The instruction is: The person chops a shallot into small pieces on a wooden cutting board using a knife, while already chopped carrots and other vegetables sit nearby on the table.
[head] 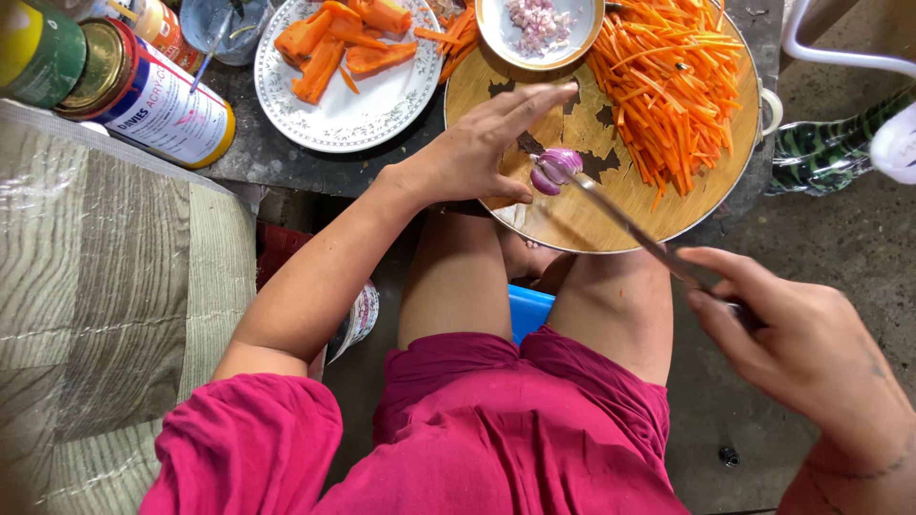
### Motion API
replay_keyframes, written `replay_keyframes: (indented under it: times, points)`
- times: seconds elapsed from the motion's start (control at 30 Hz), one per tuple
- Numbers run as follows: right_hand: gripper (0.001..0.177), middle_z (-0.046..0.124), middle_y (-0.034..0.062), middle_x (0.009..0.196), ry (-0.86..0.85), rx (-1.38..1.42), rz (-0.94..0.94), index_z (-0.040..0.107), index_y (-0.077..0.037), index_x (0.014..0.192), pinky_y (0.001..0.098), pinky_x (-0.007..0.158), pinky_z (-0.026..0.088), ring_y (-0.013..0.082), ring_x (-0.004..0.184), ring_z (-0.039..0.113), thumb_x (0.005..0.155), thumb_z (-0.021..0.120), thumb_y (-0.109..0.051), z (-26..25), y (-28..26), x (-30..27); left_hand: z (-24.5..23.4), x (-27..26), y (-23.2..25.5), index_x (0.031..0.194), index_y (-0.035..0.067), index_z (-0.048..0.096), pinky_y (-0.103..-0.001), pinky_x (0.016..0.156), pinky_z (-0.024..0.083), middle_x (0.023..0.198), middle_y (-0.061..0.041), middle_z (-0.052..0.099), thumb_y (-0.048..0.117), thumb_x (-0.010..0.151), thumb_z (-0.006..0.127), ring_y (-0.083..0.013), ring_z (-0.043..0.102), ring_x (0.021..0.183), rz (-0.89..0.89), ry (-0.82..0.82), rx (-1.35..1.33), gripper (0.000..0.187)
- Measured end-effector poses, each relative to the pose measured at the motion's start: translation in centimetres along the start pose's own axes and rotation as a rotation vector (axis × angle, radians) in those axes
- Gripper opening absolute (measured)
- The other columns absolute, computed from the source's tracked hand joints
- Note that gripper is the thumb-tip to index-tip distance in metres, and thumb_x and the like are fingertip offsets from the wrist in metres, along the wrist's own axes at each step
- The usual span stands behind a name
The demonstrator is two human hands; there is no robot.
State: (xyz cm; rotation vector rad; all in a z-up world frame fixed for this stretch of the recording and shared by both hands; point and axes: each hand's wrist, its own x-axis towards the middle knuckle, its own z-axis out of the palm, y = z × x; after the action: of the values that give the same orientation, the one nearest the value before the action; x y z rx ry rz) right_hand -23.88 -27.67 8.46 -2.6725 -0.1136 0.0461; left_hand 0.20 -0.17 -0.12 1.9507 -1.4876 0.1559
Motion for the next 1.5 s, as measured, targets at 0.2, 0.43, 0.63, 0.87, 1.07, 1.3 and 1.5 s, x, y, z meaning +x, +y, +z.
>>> replay_keyframes:
  times: [0.2, 0.43, 0.63, 0.87, 1.07, 1.3, 1.5]
  points:
    - [0.031, 0.070, 0.0048, 0.068, 0.114, 0.341, 0.293, 0.069, -0.008, 0.125, 0.0277, 0.047, 0.048, 0.0089, 0.050, 0.059, 0.095, 0.068, -0.013, 1.6, 1.9, -1.4, 2.0, 1.6, -0.5, 0.149, 0.015, 0.056, -0.041, 0.114, 0.045, 0.136, -0.005, 0.068, 0.022, 0.077, 0.087, -0.0289, 0.058, 0.131, 0.000, -0.207, -0.021, 0.079]
    - [0.035, 0.073, 0.0062, 0.070, 0.111, 0.438, 0.365, 0.065, -0.009, 0.132, 0.0309, 0.049, 0.051, 0.0128, 0.051, 0.063, 0.098, 0.063, -0.014, 4.7, -0.2, 0.7, 4.0, -0.8, 3.2, 0.124, 0.010, 0.070, -0.045, 0.107, 0.047, 0.128, -0.008, 0.068, 0.034, 0.082, 0.086, -0.0306, 0.062, 0.121, -0.212, 0.040, 0.126, 0.051]
    - [0.051, 0.071, 0.0179, 0.074, 0.124, 0.317, 0.241, 0.048, -0.012, 0.148, 0.0451, 0.060, 0.055, 0.0337, 0.063, 0.071, 0.098, 0.059, -0.014, 7.2, -2.8, 2.4, 3.5, -2.9, 4.9, 0.139, 0.007, 0.063, -0.046, 0.111, 0.048, 0.142, -0.013, 0.060, 0.034, 0.088, 0.082, -0.0346, 0.060, 0.128, -0.218, 0.212, 0.092, 0.060]
    - [0.066, 0.067, 0.0302, 0.079, 0.083, 0.130, 0.139, 0.036, -0.017, 0.159, 0.0574, 0.070, 0.053, 0.0494, 0.072, 0.067, 0.095, 0.055, -0.017, 7.5, -3.9, 3.7, 4.6, -2.7, 3.7, 0.127, 0.009, 0.071, -0.040, 0.105, 0.054, 0.132, -0.010, 0.070, 0.023, 0.097, 0.077, -0.0295, 0.068, 0.120, -0.109, 0.230, 0.150, 0.033]
    - [0.069, 0.066, 0.0307, 0.075, 0.028, 0.075, 0.174, 0.033, -0.017, 0.161, 0.0572, 0.070, 0.053, 0.0487, 0.070, 0.067, 0.096, 0.056, -0.017, 6.6, -4.0, 4.3, 5.9, -3.0, 4.2, 0.129, 0.006, 0.070, -0.039, 0.106, 0.054, 0.133, -0.012, 0.070, 0.017, 0.097, 0.074, -0.0293, 0.068, 0.123, -0.118, 0.306, 0.201, 0.034]
    - [0.065, 0.064, 0.0301, 0.070, 0.050, 0.196, 0.086, 0.037, -0.010, 0.158, 0.0552, 0.066, 0.052, 0.0478, 0.067, 0.067, 0.095, 0.056, -0.011, 5.5, -5.3, 3.6, 6.3, -2.7, 4.9, 0.129, 0.004, 0.069, -0.041, 0.107, 0.052, 0.132, -0.012, 0.070, 0.018, 0.097, 0.075, -0.0287, 0.067, 0.122, -0.182, 0.344, 0.182, 0.035]
    - [0.068, 0.064, 0.0291, 0.066, -0.001, 0.157, 0.135, 0.035, -0.008, 0.158, 0.0554, 0.063, 0.051, 0.0472, 0.063, 0.066, 0.093, 0.055, -0.011, 5.8, -6.1, 3.8, 5.8, -2.6, 4.8, 0.126, 0.001, 0.069, -0.041, 0.106, 0.053, 0.131, -0.012, 0.070, 0.016, 0.099, 0.074, -0.0285, 0.067, 0.123, -0.163, 0.331, 0.135, 0.032]
